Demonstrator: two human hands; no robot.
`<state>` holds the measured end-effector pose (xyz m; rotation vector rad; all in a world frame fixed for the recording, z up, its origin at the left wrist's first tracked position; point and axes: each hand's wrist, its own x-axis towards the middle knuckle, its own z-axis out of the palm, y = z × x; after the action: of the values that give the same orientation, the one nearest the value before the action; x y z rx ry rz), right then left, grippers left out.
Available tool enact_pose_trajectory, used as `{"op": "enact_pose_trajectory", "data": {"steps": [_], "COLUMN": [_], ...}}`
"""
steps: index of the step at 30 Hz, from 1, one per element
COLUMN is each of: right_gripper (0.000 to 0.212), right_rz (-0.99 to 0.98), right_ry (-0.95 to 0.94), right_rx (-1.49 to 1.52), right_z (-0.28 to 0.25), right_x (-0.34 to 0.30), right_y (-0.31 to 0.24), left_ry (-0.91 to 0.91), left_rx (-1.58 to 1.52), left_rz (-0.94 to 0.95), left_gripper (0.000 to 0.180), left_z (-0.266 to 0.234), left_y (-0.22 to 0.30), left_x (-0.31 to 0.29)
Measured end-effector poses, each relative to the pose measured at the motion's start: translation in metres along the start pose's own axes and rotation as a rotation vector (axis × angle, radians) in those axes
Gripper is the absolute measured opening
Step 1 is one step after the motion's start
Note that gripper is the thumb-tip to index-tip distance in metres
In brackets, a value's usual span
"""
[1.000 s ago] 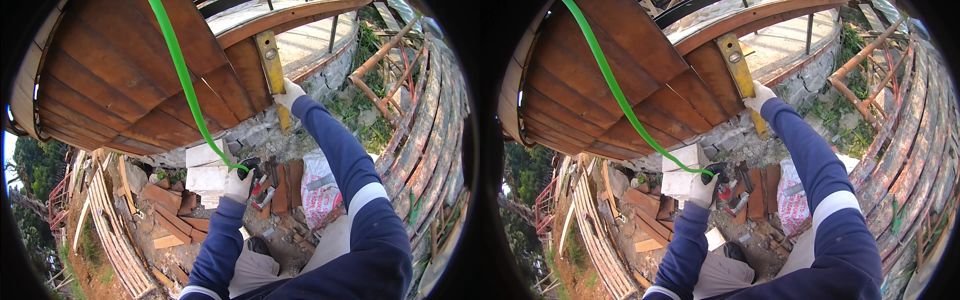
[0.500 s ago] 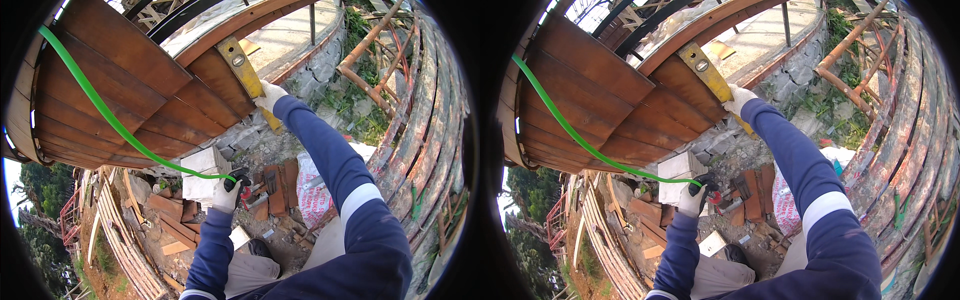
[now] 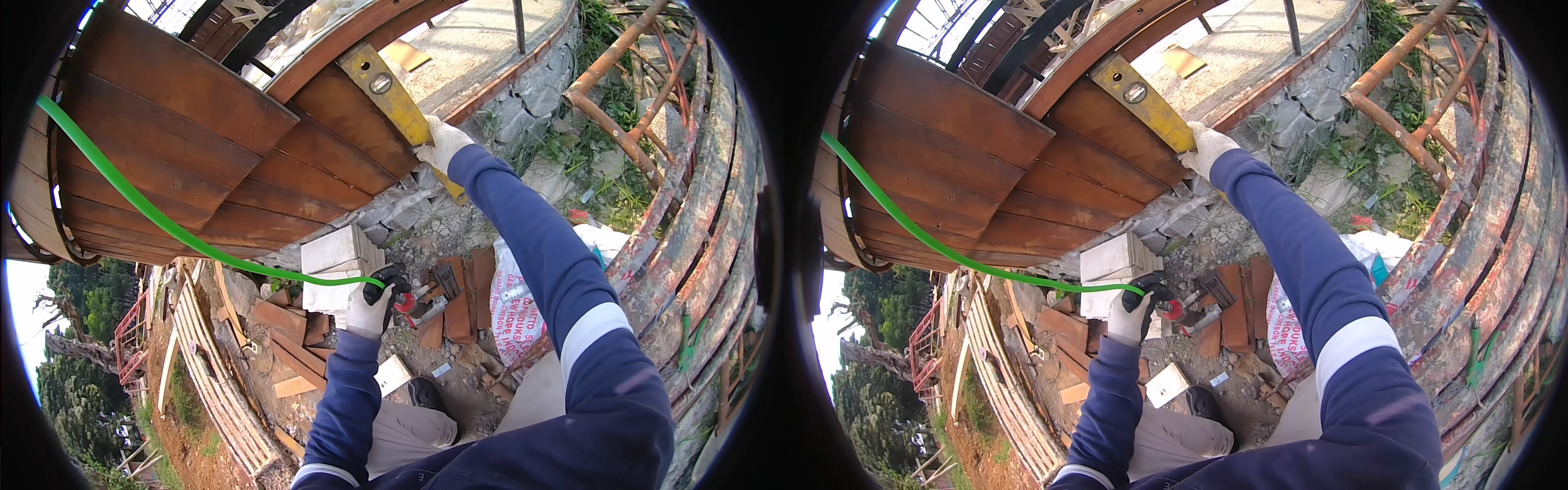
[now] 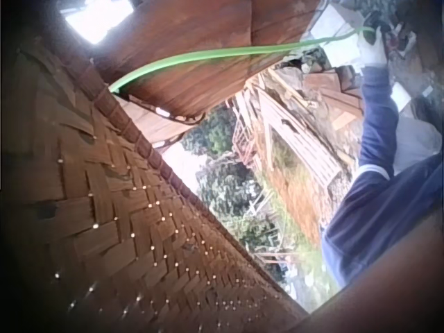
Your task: The person installs wooden siding onto an exterior wall by positioning individual wooden planks, checking their alignment with a spirit level, and securing them with a pneumatic nail gun.
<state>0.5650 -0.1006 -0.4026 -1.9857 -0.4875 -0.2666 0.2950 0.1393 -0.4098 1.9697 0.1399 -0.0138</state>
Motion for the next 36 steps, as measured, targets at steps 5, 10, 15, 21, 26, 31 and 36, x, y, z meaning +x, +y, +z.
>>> {"op": "enact_pose_trajectory", "data": {"steps": [5,10,15,21,26,31,36], "right_gripper": [0.05,0.046,0.043,0.043,0.044,0.045,0.047], "right_rz": [0.016,0.022,0.011,-0.015,-0.009,0.031,0.021], "right_ry": [-0.064,-0.118,-0.113,-0.103,-0.091,-0.092,-0.094], "right_rx": [-0.047,-0.008,0.027,0.027,0.046,-0.009,-0.002], "right_z": [-0.006,-0.009,-0.005,-0.001,-0.003,-0.007,-0.004], "right_x": [0.01,0.011,0.011,0.014,0.01,0.006,0.009], "right_y": [0.019,0.02,0.023,0.025,0.024,0.02,0.015], "left_ry": [-0.042,-0.073,-0.073,-0.035,-0.01,-0.056,-0.021], "left_rx": [-0.116,-0.165,-0.199,-0.098,-0.076,-0.152,-0.042], "left_rz": [0.033,0.008,0.029,0.023,0.012,0.049,0.071], "left_gripper": [0.031,0.033,0.032,0.031,0.03,0.035,0.036], "left_z": [0.004,0.006,0.006,-0.002,0.0,0.004,-0.004], "left_y": [0.002,0.008,0.007,-0.01,-0.014,-0.015,-0.033], "left_x": [0.001,-0.002,-0.001,0.004,0.006,0.01,0.013]}}
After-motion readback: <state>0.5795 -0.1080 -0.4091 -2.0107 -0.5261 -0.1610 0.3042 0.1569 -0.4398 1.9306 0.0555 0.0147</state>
